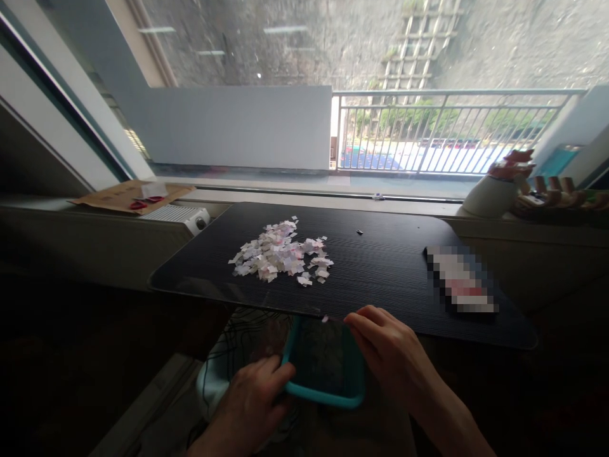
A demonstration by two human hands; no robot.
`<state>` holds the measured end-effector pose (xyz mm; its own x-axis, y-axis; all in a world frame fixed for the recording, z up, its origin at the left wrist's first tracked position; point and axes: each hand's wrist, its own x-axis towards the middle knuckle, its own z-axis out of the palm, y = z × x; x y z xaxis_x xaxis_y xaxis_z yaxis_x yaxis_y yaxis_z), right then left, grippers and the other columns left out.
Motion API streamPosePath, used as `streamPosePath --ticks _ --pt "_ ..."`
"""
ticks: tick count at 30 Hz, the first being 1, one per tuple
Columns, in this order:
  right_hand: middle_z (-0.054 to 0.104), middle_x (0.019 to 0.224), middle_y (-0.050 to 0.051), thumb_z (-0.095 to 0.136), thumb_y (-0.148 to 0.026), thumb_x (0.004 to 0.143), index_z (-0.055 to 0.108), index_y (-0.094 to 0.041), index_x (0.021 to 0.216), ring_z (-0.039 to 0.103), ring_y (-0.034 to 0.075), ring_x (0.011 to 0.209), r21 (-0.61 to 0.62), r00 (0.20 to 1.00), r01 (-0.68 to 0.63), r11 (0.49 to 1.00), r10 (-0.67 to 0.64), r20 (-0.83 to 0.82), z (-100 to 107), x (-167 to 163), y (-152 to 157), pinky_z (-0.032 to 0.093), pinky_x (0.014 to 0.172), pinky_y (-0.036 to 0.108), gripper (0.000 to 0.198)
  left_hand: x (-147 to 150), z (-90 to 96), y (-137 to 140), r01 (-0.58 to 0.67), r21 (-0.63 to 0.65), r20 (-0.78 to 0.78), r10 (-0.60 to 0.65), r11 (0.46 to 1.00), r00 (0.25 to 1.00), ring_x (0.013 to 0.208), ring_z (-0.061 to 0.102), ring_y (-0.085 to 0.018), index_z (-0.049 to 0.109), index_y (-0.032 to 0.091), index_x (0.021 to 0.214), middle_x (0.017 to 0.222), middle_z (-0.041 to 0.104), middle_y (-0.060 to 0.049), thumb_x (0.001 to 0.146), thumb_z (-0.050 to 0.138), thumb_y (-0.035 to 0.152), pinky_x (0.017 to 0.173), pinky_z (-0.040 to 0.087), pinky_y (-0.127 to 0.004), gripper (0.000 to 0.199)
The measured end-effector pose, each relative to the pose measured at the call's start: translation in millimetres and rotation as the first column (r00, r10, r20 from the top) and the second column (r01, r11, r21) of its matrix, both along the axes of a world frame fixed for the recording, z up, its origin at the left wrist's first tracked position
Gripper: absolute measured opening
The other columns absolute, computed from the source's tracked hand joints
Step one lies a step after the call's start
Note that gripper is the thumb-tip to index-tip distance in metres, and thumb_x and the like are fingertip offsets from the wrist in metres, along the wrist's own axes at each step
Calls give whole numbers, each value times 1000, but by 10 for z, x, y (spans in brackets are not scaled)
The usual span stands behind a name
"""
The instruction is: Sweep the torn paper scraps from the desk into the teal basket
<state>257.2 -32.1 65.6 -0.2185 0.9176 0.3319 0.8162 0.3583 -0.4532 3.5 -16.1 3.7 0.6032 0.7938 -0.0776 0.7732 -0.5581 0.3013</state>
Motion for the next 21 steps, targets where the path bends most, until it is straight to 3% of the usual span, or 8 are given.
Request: streamPosePath --ticks 5,10,14,21 --pt "63 90 4 39 -24 93 61 -25 104 60 14 75 -48 1000 -21 999 22 10 23 -78 -186 47 66 24 24 26 24 -4 -1 3 -11 1 1000 1000 80 51 -20 53 26 89 87 54 0 75 54 14 68 36 -30 18" --pt "64 90 5 39 -27 92 60 -21 98 61 14 73 100 988 151 984 -146 -57 100 -303 306 45 67 25 22 51 43 -19 -16 -24 -51 15 1000 999 82 52 -20 54 26 90 88 55 0 74 57 16 69 38 -29 19" --pt "66 92 5 39 -24 89 62 -20 95 62 16 75 63 979 205 977 -204 -19 75 -444 682 43 65 25 24 18 19 3 -5 -48 -70 1 999 998 85 53 -20 55 26 94 93 56 -1 74 59 19 72 39 -29 21" --pt "67 82 3 42 -26 86 62 -21 87 62 16 68 9 951 303 953 -303 61 68 -310 560 40 60 26 21 -9 20 22 5 -8 -15 -5 1000 1000 80 53 -20 54 25 89 88 56 -1 76 57 18 68 38 -29 15"
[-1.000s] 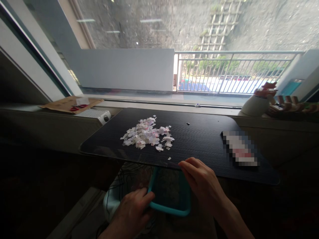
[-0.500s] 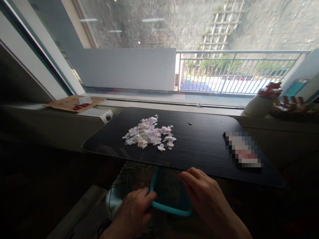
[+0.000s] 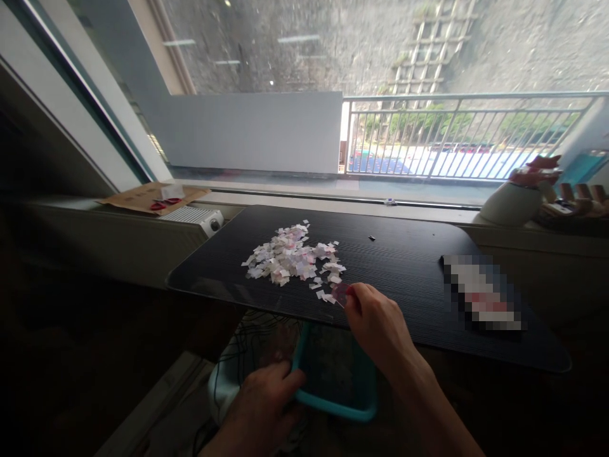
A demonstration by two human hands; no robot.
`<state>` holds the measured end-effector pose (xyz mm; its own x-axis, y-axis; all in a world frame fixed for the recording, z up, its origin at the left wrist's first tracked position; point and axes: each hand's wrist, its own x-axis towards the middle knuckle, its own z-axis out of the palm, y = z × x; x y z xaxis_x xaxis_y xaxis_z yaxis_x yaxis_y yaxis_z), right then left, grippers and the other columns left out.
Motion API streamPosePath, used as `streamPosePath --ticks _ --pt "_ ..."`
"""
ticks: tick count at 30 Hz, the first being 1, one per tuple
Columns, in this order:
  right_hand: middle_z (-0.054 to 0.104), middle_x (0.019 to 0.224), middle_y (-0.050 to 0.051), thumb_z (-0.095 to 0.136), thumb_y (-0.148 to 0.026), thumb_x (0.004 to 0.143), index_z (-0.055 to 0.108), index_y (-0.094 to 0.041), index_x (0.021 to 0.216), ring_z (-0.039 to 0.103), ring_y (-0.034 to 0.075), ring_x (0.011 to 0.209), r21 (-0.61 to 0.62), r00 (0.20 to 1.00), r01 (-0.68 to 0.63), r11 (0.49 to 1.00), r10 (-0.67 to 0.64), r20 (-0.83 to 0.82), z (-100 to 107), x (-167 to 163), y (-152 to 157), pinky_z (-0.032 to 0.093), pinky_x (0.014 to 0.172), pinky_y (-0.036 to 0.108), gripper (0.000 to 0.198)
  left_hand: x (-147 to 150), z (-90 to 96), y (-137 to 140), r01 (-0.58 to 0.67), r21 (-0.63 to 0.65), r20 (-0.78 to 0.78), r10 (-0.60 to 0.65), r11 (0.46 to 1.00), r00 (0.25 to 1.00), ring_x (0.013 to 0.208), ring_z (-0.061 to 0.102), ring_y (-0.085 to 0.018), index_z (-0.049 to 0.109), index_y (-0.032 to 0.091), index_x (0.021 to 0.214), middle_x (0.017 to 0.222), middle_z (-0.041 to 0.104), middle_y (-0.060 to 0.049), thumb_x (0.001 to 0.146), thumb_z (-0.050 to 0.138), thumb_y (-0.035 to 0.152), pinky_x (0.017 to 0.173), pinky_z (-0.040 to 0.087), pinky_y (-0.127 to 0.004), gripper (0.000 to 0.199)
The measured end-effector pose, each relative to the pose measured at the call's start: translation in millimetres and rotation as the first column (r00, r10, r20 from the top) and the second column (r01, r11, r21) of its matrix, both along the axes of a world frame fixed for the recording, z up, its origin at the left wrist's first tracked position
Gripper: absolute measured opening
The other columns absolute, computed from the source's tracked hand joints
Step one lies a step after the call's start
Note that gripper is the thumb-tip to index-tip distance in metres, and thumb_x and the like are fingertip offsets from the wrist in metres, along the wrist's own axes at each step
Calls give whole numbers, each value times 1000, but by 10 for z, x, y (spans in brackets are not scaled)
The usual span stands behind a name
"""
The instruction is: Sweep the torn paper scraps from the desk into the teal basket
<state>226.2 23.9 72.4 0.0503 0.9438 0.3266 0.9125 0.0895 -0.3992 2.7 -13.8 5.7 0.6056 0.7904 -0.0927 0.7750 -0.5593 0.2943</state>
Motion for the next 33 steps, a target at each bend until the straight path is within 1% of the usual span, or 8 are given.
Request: streamPosePath --ticks 2,4,6,9,14,18,26,33 --pt "67 83 4 41 -26 87 62 -20 89 61 16 68 15 1000 -3 1000 3 -19 34 -19 15 40 60 25 22 18 11 -6 0 10 4 0 1000 1000 79 53 -20 53 25 88 86 56 0 77 56 18 67 38 -29 13" --pt "67 87 5 39 -26 87 62 -19 92 61 16 71 17 998 -32 999 33 -52 61 -87 79 41 61 25 24 31 18 -13 4 8 -8 -4 1000 1000 80 53 -20 54 26 88 86 56 0 76 56 19 67 38 -29 14" --pt "67 91 6 39 -25 88 62 -18 93 61 16 74 -1 995 -67 998 67 -73 76 -161 144 41 64 25 25 30 19 -17 8 0 -21 -8 1000 1000 81 54 -21 54 26 89 87 56 -1 75 57 19 67 38 -29 16" --pt "67 87 5 38 -25 88 62 -18 90 61 16 73 -42 994 -90 995 88 -63 77 -199 160 40 63 25 25 14 13 -15 5 -8 -29 -5 1000 1000 81 54 -21 54 26 89 88 56 -1 73 57 18 67 38 -30 18" --pt "67 84 3 40 -28 87 62 -21 89 61 16 70 -48 997 -18 999 15 -70 54 -46 27 40 62 25 24 18 8 1 -4 10 -17 4 1000 1000 80 53 -20 54 25 88 87 56 0 75 56 18 67 38 -30 16" --pt "68 82 3 41 -28 85 62 -21 86 61 17 71 -104 998 33 994 -39 -54 70 57 -45 39 62 26 22 34 8 -7 0 -7 -20 0 1000 1000 79 53 -21 54 25 88 87 56 -1 75 55 17 66 37 -31 16" --pt "67 81 2 41 -28 84 61 -21 84 61 18 71 -174 992 122 977 -124 -5 149 82 -119 38 62 28 21 29 -6 -13 1 -1 -2 -1 1000 1000 79 53 -21 54 26 89 88 55 0 75 56 17 66 36 -31 17" --pt "67 78 1 43 -29 83 62 -23 82 61 18 70 -179 985 170 969 -174 -8 164 135 -157 38 61 28 20 26 -4 -8 3 -10 9 -3 1000 1000 79 52 -20 54 26 88 87 55 0 75 55 16 66 36 -31 17"
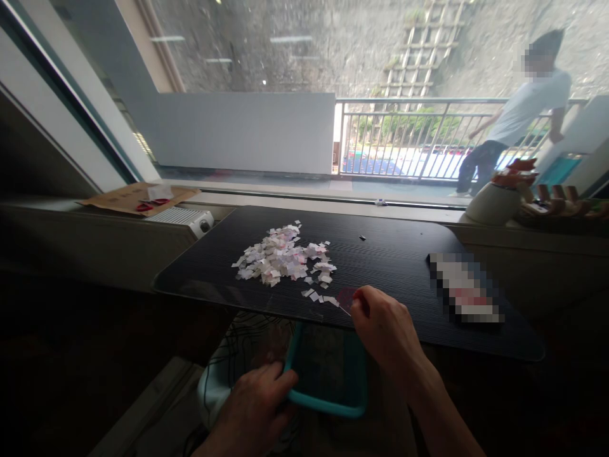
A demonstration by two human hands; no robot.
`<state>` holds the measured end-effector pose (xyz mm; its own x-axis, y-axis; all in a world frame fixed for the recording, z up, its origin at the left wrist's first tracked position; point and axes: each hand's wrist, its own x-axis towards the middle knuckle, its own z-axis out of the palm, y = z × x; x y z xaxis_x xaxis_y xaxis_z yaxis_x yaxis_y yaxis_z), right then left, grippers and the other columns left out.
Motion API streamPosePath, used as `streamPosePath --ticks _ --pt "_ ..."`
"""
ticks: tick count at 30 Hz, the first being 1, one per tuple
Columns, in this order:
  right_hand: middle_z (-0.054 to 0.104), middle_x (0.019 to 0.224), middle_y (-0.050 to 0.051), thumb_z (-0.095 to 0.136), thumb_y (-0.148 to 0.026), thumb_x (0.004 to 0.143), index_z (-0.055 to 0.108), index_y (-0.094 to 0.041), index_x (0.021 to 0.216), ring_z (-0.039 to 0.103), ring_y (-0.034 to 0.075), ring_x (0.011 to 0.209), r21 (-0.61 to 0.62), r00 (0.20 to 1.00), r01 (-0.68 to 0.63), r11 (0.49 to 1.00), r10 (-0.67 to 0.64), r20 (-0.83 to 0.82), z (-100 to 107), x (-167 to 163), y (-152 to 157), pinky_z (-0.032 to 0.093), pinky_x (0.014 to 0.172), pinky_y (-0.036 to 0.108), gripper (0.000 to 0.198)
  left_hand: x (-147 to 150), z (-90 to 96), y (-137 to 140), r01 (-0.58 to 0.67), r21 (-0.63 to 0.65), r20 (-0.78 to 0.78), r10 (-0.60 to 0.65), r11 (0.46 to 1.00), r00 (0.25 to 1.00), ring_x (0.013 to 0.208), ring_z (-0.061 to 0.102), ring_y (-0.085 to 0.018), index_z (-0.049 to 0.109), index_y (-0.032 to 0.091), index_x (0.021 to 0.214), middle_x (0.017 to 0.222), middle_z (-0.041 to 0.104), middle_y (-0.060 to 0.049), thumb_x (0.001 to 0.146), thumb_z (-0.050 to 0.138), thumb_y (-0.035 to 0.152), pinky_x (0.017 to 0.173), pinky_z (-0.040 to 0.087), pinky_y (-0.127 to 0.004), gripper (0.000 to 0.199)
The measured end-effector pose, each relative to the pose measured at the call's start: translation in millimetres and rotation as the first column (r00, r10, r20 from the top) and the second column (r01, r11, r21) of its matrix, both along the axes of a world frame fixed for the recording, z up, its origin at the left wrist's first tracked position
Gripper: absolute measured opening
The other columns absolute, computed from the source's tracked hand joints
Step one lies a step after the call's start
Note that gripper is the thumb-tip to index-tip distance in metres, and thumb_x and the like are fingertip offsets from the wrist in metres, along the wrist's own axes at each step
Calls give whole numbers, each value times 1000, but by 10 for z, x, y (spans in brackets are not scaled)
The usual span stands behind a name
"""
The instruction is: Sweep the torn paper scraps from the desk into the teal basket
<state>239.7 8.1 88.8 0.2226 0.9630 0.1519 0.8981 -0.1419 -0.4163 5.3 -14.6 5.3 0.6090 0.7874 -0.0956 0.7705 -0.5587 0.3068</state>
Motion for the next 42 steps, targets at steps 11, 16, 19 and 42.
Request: streamPosePath --ticks 11,16,19,42 --pt "66 81 3 43 -27 84 62 -20 84 59 17 70 69 992 -109 992 113 -62 -57 -144 135 38 63 26 20 -5 6 9 0 -5 -26 0 1000 1000 80 53 -21 54 25 89 89 56 -1 75 56 17 67 37 -32 17" --pt "66 80 2 42 -26 86 61 -21 84 59 16 71 90 984 -165 982 171 -59 -30 -200 153 37 62 25 20 -8 -26 5 1 14 -13 -1 1000 1000 80 53 -21 53 26 90 88 55 0 76 56 17 66 36 -32 17" --pt "65 79 2 42 -24 85 61 -21 82 59 17 70 74 991 -131 989 133 -13 -38 -194 154 37 63 26 19 -19 -28 -1 6 12 -18 -6 1000 1000 80 53 -21 53 26 89 88 55 0 75 56 17 66 36 -31 17" --pt "65 89 2 40 -28 89 61 -22 91 60 15 71 97 980 -196 976 193 42 -95 160 -107 43 64 27 23 -12 -56 1 -4 20 12 3 1000 1000 81 52 -20 52 27 90 88 55 1 75 55 14 68 35 -31 20"
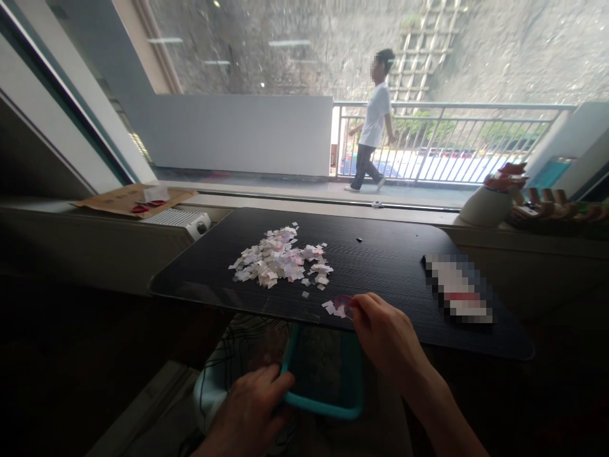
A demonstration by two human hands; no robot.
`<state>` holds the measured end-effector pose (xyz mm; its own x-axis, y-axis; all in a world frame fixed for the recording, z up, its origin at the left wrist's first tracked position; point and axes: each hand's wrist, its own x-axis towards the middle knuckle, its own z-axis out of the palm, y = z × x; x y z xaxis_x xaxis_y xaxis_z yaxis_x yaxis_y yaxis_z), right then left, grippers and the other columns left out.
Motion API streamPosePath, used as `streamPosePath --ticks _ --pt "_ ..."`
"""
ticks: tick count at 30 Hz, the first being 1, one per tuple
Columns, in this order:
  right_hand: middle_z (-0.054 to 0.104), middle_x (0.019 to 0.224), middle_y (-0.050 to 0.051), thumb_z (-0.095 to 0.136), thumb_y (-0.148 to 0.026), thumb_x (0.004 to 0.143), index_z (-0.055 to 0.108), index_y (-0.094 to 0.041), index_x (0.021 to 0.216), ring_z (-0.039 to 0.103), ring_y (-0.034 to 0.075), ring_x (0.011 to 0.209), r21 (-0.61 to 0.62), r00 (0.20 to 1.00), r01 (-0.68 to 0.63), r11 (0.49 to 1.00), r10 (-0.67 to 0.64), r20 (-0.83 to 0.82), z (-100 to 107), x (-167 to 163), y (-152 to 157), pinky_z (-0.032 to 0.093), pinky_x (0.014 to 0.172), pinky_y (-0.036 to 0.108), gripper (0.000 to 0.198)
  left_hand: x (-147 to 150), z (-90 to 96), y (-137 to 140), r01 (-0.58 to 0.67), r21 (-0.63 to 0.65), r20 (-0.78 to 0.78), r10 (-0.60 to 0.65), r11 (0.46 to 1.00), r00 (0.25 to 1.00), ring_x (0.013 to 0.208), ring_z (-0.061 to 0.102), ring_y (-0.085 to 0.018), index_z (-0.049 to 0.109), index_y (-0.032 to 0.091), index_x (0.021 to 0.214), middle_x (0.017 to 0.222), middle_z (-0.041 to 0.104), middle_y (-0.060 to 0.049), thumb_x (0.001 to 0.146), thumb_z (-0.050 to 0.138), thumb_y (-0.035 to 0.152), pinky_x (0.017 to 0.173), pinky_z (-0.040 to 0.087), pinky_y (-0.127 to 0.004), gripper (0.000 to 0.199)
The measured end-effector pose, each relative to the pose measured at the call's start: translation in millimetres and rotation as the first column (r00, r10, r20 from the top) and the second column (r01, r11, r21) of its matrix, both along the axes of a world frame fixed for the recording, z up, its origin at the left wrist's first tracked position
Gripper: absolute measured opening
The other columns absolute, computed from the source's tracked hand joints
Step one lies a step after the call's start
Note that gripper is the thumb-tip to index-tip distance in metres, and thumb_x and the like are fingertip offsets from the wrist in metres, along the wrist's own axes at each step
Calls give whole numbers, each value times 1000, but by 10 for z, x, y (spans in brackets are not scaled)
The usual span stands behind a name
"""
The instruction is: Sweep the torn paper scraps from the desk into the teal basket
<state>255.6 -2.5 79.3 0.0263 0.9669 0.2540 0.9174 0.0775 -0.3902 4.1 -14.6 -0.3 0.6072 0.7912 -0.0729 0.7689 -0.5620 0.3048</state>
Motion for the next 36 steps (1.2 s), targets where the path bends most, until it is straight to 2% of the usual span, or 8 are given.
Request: streamPosePath --ticks 6,12,16,19,26,31,36 --pt "62 84 3 39 -29 92 61 -22 98 59 15 72 111 1000 -17 994 16 11 -103 94 -117 43 61 25 24 -33 46 21 -7 -10 18 7 1000 1000 82 52 -19 53 26 89 87 55 1 75 54 13 69 35 -30 19" --pt "62 87 4 39 -27 93 60 -23 100 59 14 77 102 976 -209 973 214 -43 -104 20 -245 46 67 25 23 -26 53 19 -12 -10 24 12 1000 1000 81 52 -20 53 26 89 87 55 1 75 53 13 69 35 -31 19" --pt "63 90 6 40 -28 93 62 -22 100 58 15 81 157 983 -178 971 181 -5 -74 3 -62 46 68 26 24 -12 42 10 -10 2 10 10 1000 1000 81 52 -20 53 27 90 87 55 1 75 55 14 68 35 -31 20" --pt "64 90 5 39 -26 93 63 -22 99 59 15 81 146 979 -203 968 204 8 -92 22 36 47 69 25 25 -15 51 8 -8 2 -5 8 1000 1000 80 52 -20 53 26 88 87 55 1 76 55 14 67 35 -30 17" --pt "64 94 6 41 -23 92 61 -23 104 60 16 84 162 958 -276 948 285 -38 -204 96 -253 49 70 26 23 -7 76 16 -14 -14 -17 13 1000 1000 83 52 -20 53 26 91 88 55 1 79 55 15 70 36 -30 16" --pt "63 94 6 42 -24 92 60 -23 103 59 17 85 177 984 -168 970 175 -23 -248 122 -315 49 73 28 21 11 68 2 -4 -2 -17 4 1000 1000 82 52 -20 52 26 89 88 54 1 78 56 15 70 36 -30 16" --pt "63 92 5 41 -22 92 59 -25 105 60 16 82 139 955 -277 951 288 -68 -228 -11 -408 49 69 26 23 19 90 -6 -14 -20 -46 13 1000 999 83 52 -20 53 25 90 88 55 0 78 55 15 71 37 -30 16"
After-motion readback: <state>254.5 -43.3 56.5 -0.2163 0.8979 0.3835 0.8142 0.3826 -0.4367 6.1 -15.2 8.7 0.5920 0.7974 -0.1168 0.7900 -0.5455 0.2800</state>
